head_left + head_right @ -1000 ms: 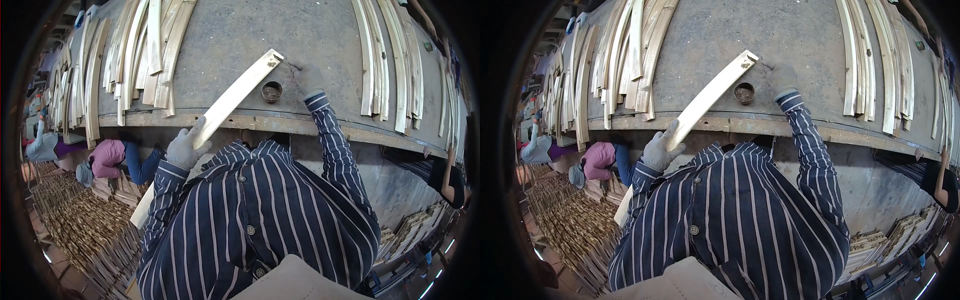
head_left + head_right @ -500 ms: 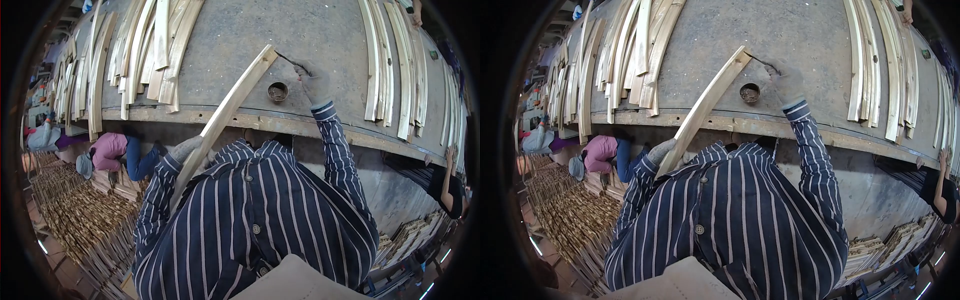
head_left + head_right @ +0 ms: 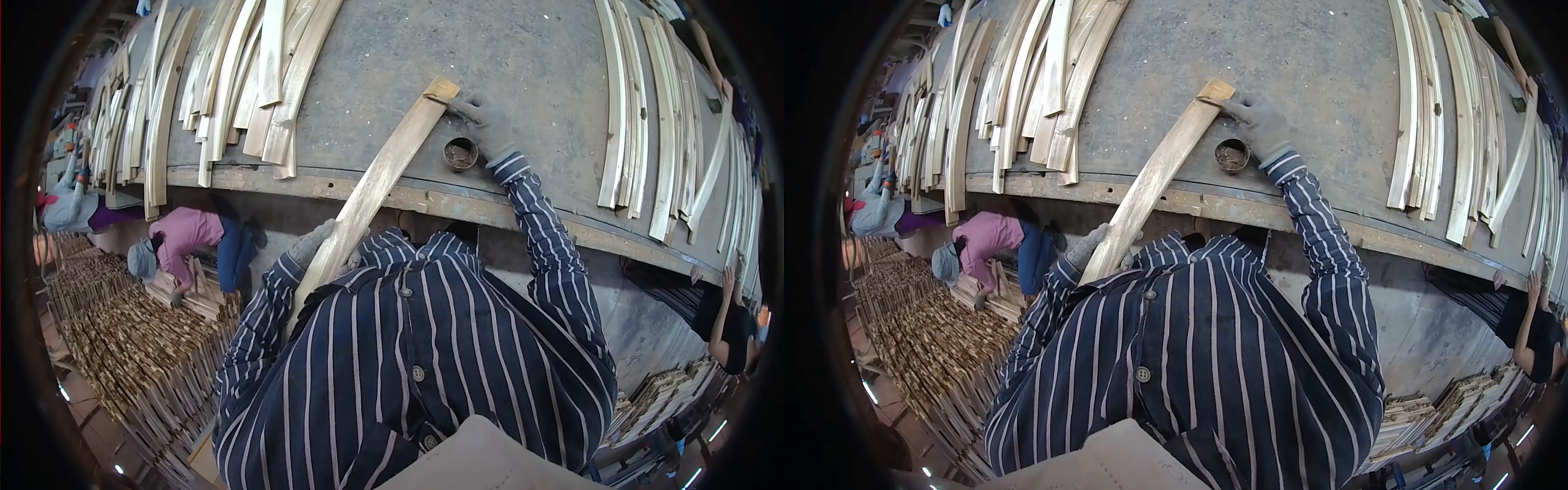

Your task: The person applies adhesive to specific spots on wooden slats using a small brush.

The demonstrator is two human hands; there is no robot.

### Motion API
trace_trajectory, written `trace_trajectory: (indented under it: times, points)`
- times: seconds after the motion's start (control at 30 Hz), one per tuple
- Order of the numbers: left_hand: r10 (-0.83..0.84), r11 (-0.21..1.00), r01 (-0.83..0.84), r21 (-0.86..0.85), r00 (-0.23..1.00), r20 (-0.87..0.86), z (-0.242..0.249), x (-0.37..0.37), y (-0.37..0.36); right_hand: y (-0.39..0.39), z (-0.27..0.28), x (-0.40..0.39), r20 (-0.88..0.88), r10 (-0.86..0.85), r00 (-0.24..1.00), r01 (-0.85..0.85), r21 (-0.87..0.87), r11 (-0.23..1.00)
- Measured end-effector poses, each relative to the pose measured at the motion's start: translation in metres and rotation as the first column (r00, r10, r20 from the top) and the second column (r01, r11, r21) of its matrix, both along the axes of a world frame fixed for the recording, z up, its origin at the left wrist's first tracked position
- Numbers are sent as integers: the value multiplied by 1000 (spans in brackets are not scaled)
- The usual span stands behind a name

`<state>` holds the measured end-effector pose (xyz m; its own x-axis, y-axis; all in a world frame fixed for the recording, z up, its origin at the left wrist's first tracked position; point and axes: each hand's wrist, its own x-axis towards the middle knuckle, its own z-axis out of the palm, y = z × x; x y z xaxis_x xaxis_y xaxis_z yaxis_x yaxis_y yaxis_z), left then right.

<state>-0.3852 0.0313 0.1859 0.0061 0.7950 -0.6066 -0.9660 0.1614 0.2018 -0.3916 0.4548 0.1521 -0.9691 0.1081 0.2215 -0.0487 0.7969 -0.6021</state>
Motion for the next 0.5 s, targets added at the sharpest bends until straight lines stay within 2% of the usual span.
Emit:
trace_trajectory:
  times: [0.13,0.2,0.23,0.3,0.43,0.5]
  points:
    - [-18,1000,19,20,1000,-16,4,1,2,-4,-2,0,16,4,1000,-5,65,998]
    - [-2,1000,2,9,1000,6,5,1,3,-8,1,2,85,-34,996,13,244,970]
    - [1,1000,-1,2,1000,12,4,1,2,-8,5,2,87,-36,996,13,245,970]
    - [4,1000,-3,-5,1000,17,1,1,0,-8,15,3,93,-20,995,-20,407,913]
    - [17,1000,-17,2,1000,15,-5,1,-1,-9,43,3,159,-47,986,-19,394,919]
    - [17,1000,-17,18,999,41,-5,3,-1,-4,35,0,202,-76,977,18,274,961]
